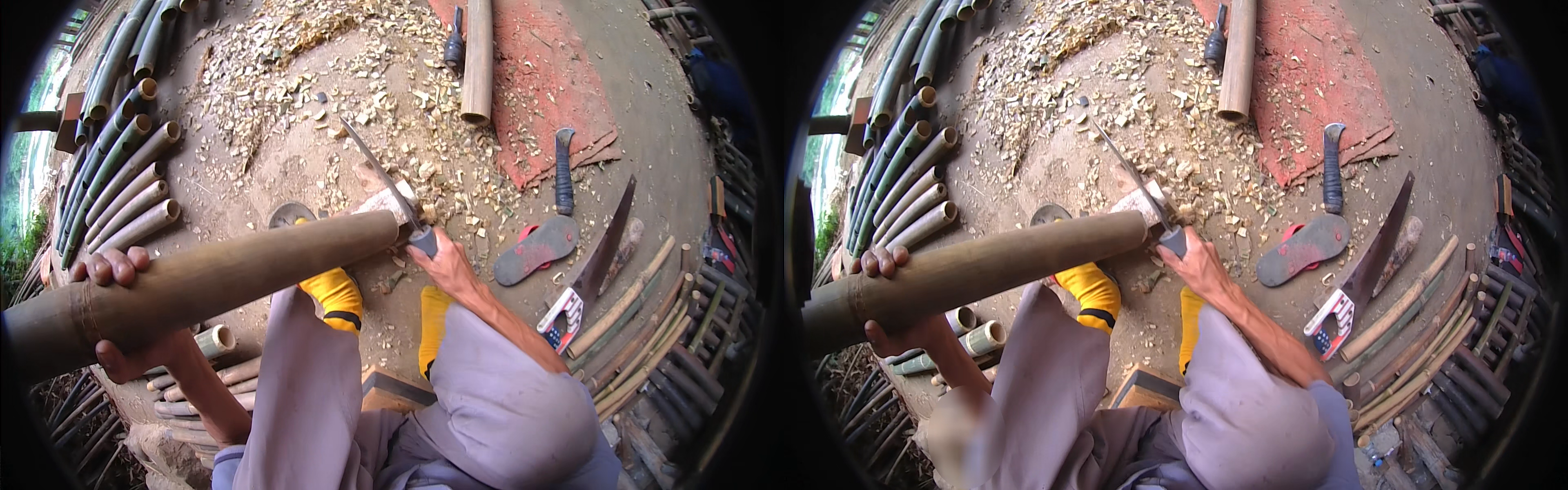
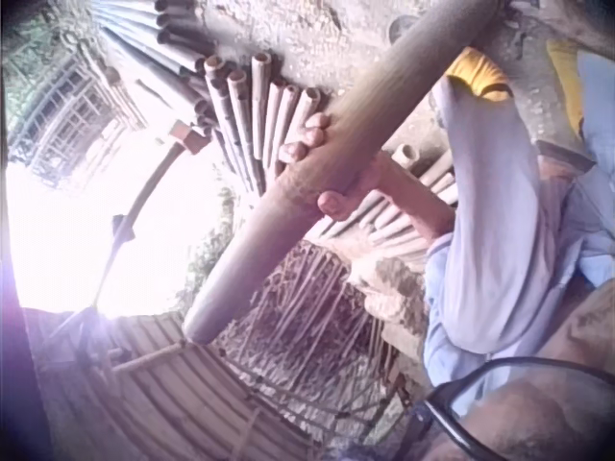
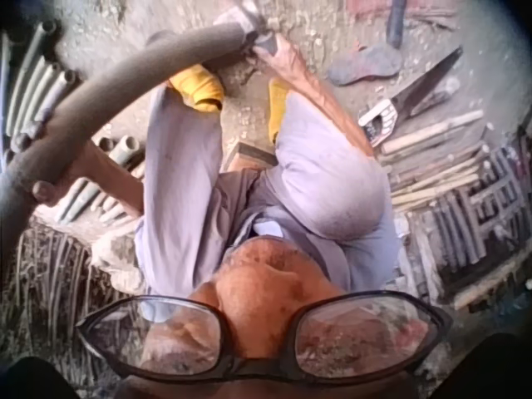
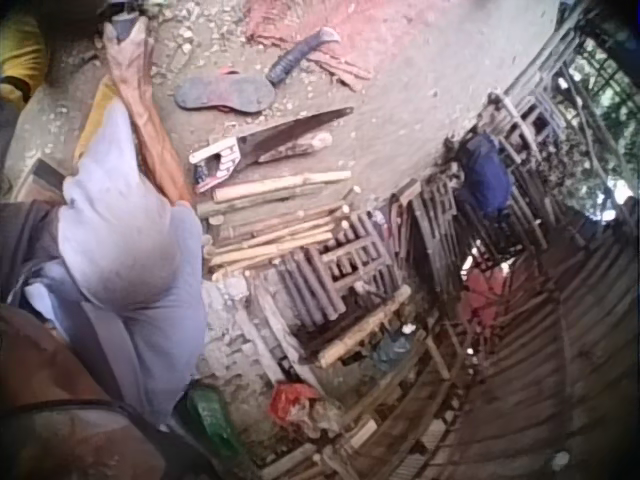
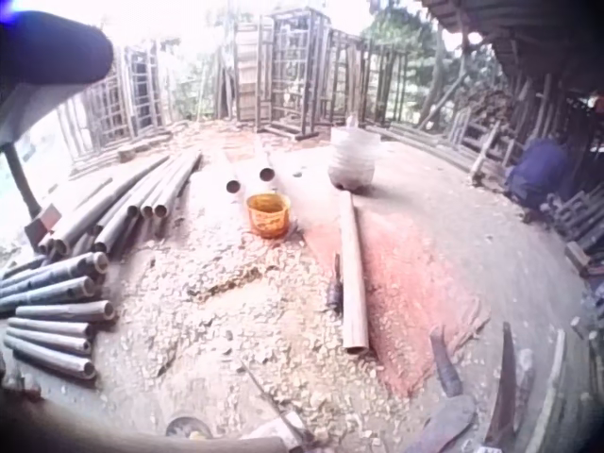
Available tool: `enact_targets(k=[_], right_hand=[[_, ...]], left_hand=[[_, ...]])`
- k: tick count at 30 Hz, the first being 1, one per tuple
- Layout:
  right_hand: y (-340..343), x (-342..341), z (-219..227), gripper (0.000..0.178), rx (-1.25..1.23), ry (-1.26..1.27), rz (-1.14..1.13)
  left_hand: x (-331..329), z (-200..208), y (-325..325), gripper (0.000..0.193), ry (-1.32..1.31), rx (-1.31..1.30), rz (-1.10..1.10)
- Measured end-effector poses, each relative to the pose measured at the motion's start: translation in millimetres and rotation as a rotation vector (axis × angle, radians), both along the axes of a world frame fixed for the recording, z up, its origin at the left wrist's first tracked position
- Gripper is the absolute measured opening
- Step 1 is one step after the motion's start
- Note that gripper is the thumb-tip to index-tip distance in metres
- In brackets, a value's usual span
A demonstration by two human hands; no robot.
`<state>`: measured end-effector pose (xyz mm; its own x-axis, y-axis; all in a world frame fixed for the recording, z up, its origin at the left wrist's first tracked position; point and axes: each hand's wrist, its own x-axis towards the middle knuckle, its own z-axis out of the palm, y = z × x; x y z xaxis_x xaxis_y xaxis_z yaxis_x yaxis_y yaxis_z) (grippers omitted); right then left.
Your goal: The person cuts a bamboo pole using a saw, measures the pole with a tape measure, and then uses a knife to carve the end of the bamboo.
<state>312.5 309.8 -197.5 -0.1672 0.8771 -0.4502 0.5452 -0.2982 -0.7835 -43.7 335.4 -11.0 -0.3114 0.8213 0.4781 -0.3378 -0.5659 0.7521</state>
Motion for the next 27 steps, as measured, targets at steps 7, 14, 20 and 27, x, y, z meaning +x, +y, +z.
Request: enact_targets(k=[7, 14, 20, 27], right_hand=[[-9.0, -7.8, 55.5, 0.042, 0.441, 0.329, -0.028], [0.5, -4.9, 18.8, 0.045, -0.11, 0.077, 0.045], [-7.5, -18.5, 60.9, 0.042, 0.574, 0.222, -0.005], [-9.2, -3.7, 11.5, 0.047, 0.012, 0.04, 0.037]], left_hand=[[-8.5, 11.0, -2.0, 0.08, 0.103, -0.089, 0.061], [23.7, 26.6, 9.0, 0.062, -0.081, -0.379, 0.425], [10.3, 13.5, 1.6, 0.06, -0.011, -0.321, 0.549], [2.4, 14.9, -1.7, 0.062, -0.078, -0.225, 0.346]])
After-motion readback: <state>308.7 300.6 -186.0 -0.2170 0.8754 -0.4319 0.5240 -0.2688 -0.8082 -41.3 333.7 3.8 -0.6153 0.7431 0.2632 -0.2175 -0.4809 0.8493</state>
